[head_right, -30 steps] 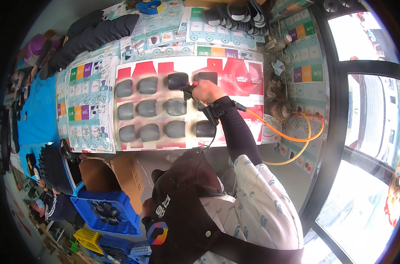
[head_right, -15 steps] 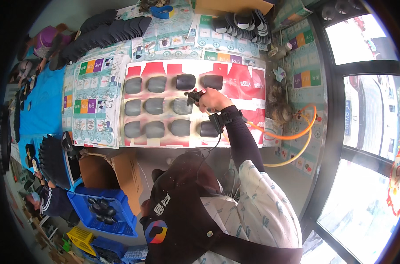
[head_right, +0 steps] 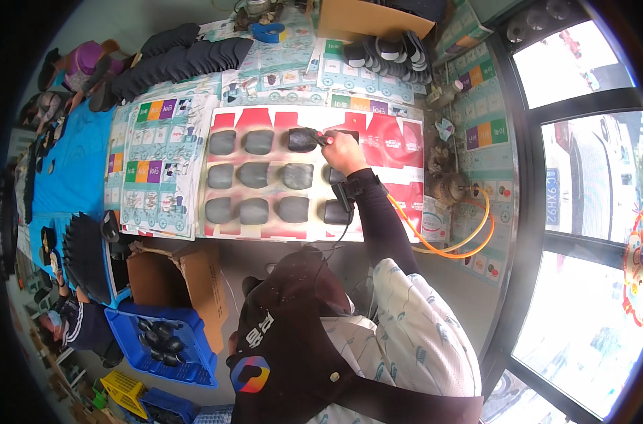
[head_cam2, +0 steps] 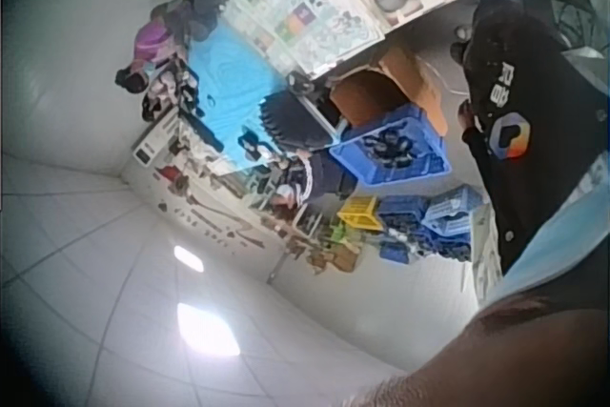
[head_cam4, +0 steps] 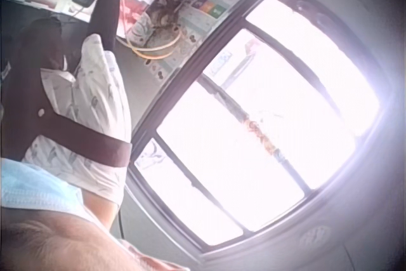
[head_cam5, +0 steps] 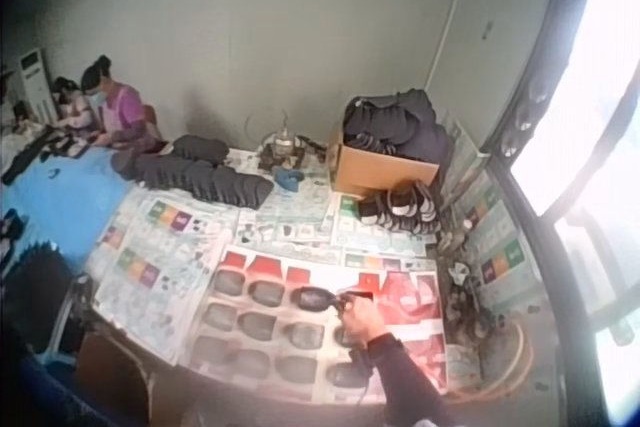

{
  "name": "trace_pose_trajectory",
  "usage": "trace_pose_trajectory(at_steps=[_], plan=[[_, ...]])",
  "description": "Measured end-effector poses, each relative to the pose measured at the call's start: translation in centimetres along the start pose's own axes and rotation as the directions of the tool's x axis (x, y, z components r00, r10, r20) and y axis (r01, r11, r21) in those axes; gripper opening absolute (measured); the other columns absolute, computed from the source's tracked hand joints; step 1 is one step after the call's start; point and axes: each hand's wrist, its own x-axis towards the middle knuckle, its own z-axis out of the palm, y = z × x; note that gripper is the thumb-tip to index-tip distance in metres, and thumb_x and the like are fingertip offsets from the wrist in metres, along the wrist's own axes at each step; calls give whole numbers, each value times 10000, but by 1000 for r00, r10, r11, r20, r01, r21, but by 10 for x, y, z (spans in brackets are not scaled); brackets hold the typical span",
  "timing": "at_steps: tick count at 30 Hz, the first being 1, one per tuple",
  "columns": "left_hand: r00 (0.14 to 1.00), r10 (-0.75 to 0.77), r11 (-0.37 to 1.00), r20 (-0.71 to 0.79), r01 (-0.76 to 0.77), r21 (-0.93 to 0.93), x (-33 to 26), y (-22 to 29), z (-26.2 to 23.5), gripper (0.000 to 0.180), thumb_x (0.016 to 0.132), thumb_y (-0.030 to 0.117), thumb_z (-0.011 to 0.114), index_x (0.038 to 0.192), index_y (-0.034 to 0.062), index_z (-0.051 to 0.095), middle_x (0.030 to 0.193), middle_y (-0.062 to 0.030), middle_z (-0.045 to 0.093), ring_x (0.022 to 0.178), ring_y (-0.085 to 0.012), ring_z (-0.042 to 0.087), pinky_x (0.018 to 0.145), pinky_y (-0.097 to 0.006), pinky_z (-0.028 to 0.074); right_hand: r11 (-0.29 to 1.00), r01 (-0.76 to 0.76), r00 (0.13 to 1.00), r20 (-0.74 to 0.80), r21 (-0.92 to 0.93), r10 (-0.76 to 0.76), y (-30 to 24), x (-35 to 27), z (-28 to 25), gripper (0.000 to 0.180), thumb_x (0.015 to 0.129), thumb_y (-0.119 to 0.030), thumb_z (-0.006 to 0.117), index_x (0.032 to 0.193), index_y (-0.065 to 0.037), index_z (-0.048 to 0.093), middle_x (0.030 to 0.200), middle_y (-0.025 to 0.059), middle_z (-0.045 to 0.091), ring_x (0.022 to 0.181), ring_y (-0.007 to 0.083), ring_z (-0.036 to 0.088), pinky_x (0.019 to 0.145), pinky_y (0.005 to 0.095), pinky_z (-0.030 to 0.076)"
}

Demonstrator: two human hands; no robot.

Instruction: Cleaning or dusting shoe heel components using a handheld air gun tool.

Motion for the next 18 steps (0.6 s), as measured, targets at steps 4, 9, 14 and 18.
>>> trace_pose_trajectory(at_steps=[4, 9, 14, 18], plan=[[986, -51, 980, -159, 18, -198, -11, -7, 3, 180, 904, 187, 616, 1024, 88, 706, 960, -127, 725, 922, -335, 691, 785, -452, 564, 999, -21, 1000, -19, 37, 22, 4, -2, -1, 232, 822, -120, 589, 1016, -50, 697, 940, 246, 692, 925, 469, 651, 805, 508, 514], [995, -60, 994, 81, 67, -92, -8, 0, -7, 193, 900, 156, 627, 1055, 70, 704, 981, -129, 730, 941, -336, 692, 797, -450, 566, 997, -51, 999, 16, 59, 50, -8, -7, -8, 208, 858, -190, 607, 997, -62, 695, 977, 258, 685, 982, 484, 633, 825, 551, 506], [987, -154, 942, -53, 130, -310, -14, -4, 0, 180, 911, 186, 624, 1028, 72, 700, 959, -121, 724, 917, -328, 689, 779, -443, 567, 989, -135, 987, -79, 54, 139, 6, -10, -7, 336, 823, -196, 628, 1095, -29, 733, 870, 235, 715, 842, 389, 710, 769, 463, 535], [969, -246, 850, 31, 231, -474, -10, -7, 14, 188, 904, 187, 640, 1042, 79, 707, 985, -118, 729, 922, -323, 695, 778, -437, 572, 990, -138, 988, -68, 31, 140, 12, -12, -3, 341, 815, -191, 653, 1092, -5, 725, 853, 219, 720, 815, 367, 715, 749, 446, 536]])
